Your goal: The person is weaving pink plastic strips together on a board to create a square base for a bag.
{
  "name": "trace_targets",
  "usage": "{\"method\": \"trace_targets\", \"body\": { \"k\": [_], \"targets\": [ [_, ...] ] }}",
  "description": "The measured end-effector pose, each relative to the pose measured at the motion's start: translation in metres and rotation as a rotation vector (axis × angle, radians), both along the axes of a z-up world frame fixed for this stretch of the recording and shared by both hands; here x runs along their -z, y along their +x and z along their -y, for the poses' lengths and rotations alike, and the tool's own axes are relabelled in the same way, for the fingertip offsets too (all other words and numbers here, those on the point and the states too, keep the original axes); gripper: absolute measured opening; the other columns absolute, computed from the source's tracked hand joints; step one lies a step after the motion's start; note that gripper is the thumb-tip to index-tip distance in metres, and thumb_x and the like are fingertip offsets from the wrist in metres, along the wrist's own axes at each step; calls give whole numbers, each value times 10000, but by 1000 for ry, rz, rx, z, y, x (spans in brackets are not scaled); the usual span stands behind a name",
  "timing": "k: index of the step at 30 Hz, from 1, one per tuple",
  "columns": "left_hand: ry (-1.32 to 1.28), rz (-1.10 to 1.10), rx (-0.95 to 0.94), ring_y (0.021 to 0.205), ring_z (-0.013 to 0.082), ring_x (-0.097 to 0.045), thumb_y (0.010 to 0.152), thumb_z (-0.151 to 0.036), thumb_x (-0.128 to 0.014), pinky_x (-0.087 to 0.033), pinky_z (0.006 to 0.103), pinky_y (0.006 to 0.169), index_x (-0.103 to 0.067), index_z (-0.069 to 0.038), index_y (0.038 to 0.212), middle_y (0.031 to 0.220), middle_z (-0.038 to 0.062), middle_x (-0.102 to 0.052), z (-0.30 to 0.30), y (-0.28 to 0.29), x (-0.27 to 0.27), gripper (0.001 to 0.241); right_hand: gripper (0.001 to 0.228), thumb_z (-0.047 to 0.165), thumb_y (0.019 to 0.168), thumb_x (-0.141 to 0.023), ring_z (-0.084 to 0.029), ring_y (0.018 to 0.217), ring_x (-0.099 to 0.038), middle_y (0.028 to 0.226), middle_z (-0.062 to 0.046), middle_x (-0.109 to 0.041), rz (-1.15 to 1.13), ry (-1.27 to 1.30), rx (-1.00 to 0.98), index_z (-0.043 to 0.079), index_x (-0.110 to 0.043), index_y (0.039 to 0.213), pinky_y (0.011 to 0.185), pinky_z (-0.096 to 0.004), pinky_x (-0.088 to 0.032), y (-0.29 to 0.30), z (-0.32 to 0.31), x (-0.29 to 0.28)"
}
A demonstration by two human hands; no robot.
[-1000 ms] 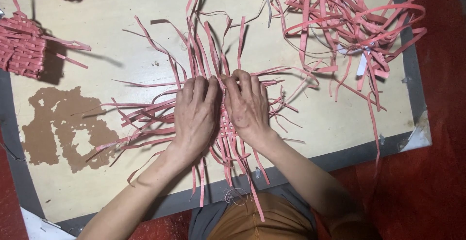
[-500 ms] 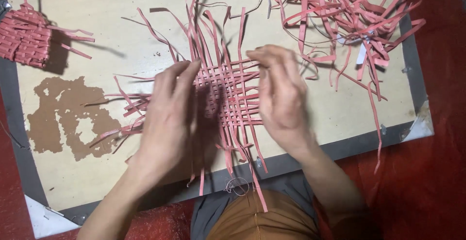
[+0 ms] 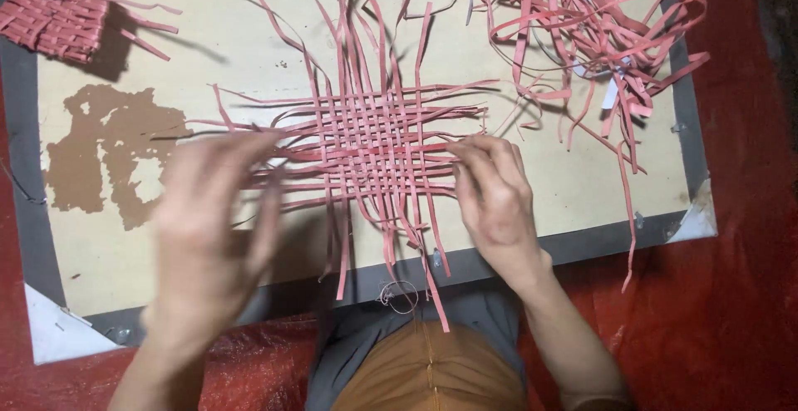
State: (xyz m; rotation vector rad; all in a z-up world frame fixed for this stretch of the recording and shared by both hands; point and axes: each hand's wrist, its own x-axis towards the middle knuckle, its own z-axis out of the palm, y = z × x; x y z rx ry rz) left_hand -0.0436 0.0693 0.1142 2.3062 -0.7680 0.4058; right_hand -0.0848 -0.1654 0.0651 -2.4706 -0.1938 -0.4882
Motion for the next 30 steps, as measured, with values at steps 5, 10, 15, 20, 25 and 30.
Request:
{"method": "trace_targets", "body": {
  "k": [5,10,15,20,25,30],
  "targets": [
    [168,-65,234,818,295,-498,626,-2,-609,-413,368,690,-515,31,1047,911,167,-516,54,24,54,433,270,-28,804,-500,-330,899,-471,924,-167,-453,-92,-81,-26,-78,-503,1069,756,-409,-425,30,-17,8],
    [198,-21,192,718,292,-520,706,-31,-547,-419,343,596,-560,-10,874,800,129,-495,78,56,103,170,277,24,778,-548,-328,844,-492,888,-147,-448,-130,-109,-5,-59,-521,1041,736,-389,-412,29,-9,27],
    [321,-108,178,878,300,-437,665,-213,-664,-381,373,676,-465,7,1143,1059,156,-426,82,49,78,563,238,62,775,-559,-274,807,-447,860,-105,-437,-141,-214,37,-24,-554,997,681,-371,-364,27,-6,32],
    [430,-140,230,990,295,-371,844,-275,-397,-301,336,736,-361,-4,1257,1275,182,-341,76,44,88,495,254,103,769,-552,-238,808,-422,868,-75,-432,-134,-282,91,15,-557,1007,652,-349,-338,27,-14,38],
    [486,-98,231,1004,277,-355,875,-318,-306,-282,324,737,-334,-24,1281,1312,153,-329,77,44,96,502,258,123,768,-547,-212,846,-416,881,-51,-440,-104,-297,113,49,-567,1015,668,-324,-329,27,-15,44],
    [530,-71,219,1012,278,-352,875,-323,-312,-281,323,739,-324,-24,1286,1321,151,-321,78,44,100,509,251,111,774,-534,-214,854,-414,882,-58,-448,-83,-297,112,34,-572,1009,674,-324,-323,27,-17,50]
  ]
}}
